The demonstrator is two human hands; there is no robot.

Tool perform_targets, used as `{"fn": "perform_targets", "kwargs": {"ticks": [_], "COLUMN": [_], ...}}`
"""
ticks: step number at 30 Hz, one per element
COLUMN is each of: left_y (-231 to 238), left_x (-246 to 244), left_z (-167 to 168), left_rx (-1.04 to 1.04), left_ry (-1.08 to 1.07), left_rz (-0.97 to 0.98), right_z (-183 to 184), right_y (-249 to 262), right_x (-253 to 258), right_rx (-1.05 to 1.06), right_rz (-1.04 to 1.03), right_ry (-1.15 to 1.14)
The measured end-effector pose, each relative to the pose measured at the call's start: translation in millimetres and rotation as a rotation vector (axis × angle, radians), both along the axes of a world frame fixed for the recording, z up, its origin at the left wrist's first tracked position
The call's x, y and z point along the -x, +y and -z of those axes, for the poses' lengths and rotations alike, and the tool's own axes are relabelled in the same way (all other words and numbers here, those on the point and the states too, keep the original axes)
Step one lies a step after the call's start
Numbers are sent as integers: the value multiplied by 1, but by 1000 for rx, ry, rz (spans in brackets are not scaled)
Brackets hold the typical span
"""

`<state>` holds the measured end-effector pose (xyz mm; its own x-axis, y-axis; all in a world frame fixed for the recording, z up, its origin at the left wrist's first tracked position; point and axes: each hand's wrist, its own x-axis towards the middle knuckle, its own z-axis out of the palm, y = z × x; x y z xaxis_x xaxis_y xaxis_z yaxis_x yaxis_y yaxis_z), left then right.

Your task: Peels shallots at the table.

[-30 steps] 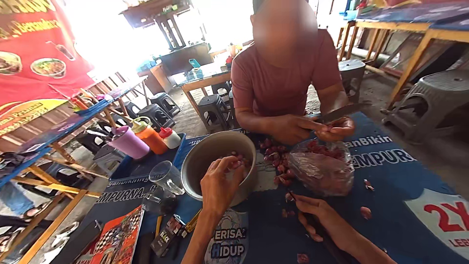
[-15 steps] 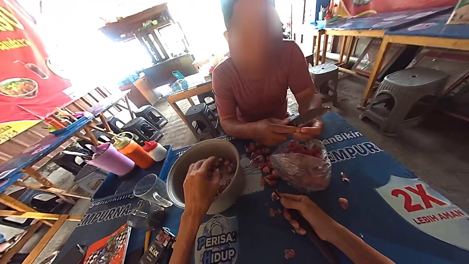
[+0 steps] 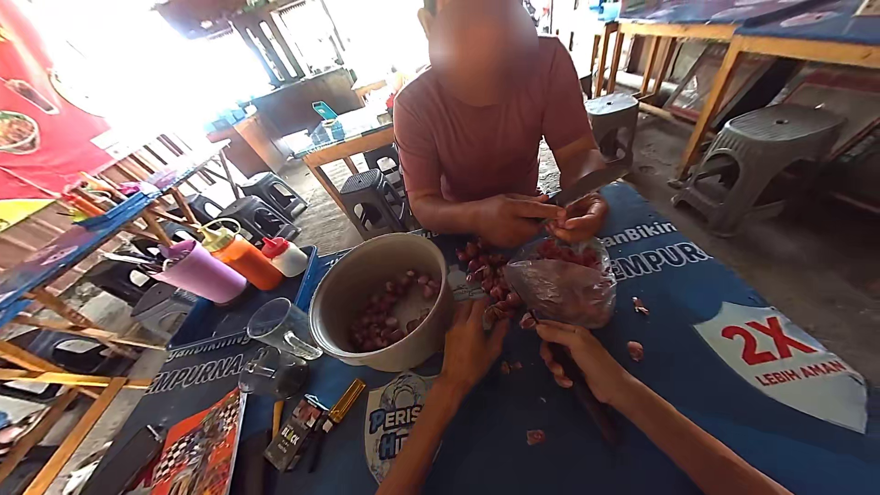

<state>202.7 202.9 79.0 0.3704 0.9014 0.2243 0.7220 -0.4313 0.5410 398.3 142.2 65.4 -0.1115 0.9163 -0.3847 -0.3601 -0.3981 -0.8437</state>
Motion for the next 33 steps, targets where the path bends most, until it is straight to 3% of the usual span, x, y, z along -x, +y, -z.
{"fn": "perform_targets", "kwargs": {"ticks": [5,10,20,28,33], "left_y": [10,12,15,2,-20], "left_x": [-16,-10,-19,-5,-6], "left_z": [7,26,20,15,30], "left_rx": [80,-61,91,240,103], "left_ry": [44,-163,-83,-170,-386], "left_rz": [-56,-33,-23,158,250], "right_z": [-1,1,2,5,10], "right_y": [1,3,4,4,3], "right_x": [1,0,1,3,4], "right_rx": [-17,-49,-74,-93,-180], "right_rz": [5,19,-11,10,-32], "right_ry": [-3,-83,-174,-204,-291]}}
